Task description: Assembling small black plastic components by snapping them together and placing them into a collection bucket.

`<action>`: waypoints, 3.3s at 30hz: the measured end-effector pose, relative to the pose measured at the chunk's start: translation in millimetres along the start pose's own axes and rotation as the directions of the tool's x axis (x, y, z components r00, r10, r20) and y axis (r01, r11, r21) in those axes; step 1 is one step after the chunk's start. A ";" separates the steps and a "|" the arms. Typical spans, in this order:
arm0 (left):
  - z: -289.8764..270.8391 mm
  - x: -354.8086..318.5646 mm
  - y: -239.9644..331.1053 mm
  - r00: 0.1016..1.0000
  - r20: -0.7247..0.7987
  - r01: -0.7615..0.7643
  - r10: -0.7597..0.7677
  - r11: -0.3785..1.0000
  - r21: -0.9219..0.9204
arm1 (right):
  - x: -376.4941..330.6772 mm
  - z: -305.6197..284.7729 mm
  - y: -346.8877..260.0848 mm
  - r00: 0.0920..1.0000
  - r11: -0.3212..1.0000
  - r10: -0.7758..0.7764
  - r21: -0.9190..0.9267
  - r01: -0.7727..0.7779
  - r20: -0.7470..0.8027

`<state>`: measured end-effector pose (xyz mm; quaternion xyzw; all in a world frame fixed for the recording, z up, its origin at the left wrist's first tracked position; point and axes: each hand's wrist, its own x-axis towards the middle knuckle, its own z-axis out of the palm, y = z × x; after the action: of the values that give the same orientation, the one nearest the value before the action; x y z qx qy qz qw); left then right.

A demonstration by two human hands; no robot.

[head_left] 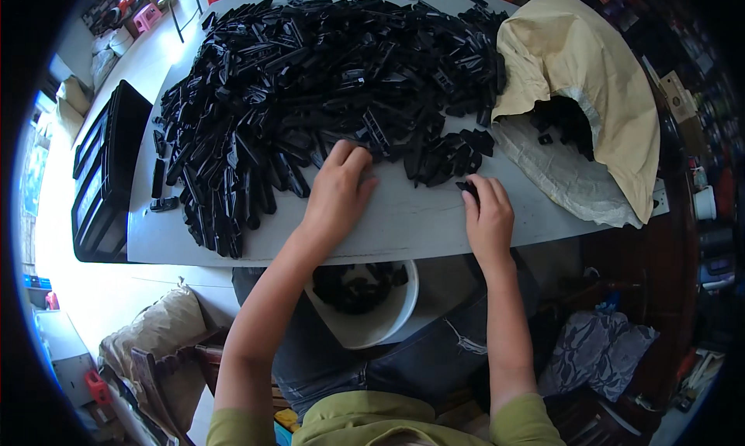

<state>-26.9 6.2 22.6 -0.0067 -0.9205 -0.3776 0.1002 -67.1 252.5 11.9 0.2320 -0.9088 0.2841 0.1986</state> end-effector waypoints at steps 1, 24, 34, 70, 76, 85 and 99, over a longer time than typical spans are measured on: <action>-0.3 -0.4 1.0 1.000 0.000 0.002 -0.002 1.000 0.002 | -4.6 1.1 -2.7 0.995 0.985 0.097 0.141 -0.098 0.013; -21.2 -46.3 1.7 0.955 0.055 -0.284 0.291 0.953 -0.105 | -18.8 9.5 -61.2 0.965 0.818 0.031 0.548 -0.175 0.262; -22.4 -40.5 -4.6 0.934 0.132 -0.298 0.332 0.929 -0.221 | -8.0 -6.5 -57.9 0.909 0.952 -0.185 0.296 0.072 0.374; -17.6 -43.9 0.5 0.985 0.086 -0.124 0.148 0.964 -0.233 | -11.5 -2.2 -50.3 0.958 0.912 -0.160 0.407 0.050 0.240; -16.7 -39.3 1.8 0.963 0.126 -0.200 0.239 0.945 -0.259 | -10.0 5.9 -58.2 0.937 0.915 -0.203 0.395 0.078 0.285; -24.7 7.8 11.2 0.909 0.096 -0.414 0.405 0.902 0.118 | 16.6 12.1 -59.2 0.991 0.980 0.030 0.191 -0.055 0.134; -33.3 -32.6 7.7 0.989 0.134 -0.032 0.063 0.975 -0.221 | 1.3 5.6 -41.2 0.888 0.567 0.192 0.692 -0.447 0.417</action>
<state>11.7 -9.4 44.9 -0.0662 -0.8778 -0.4724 0.0428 -47.5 218.6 25.8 0.1631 -0.7435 0.6386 -0.1133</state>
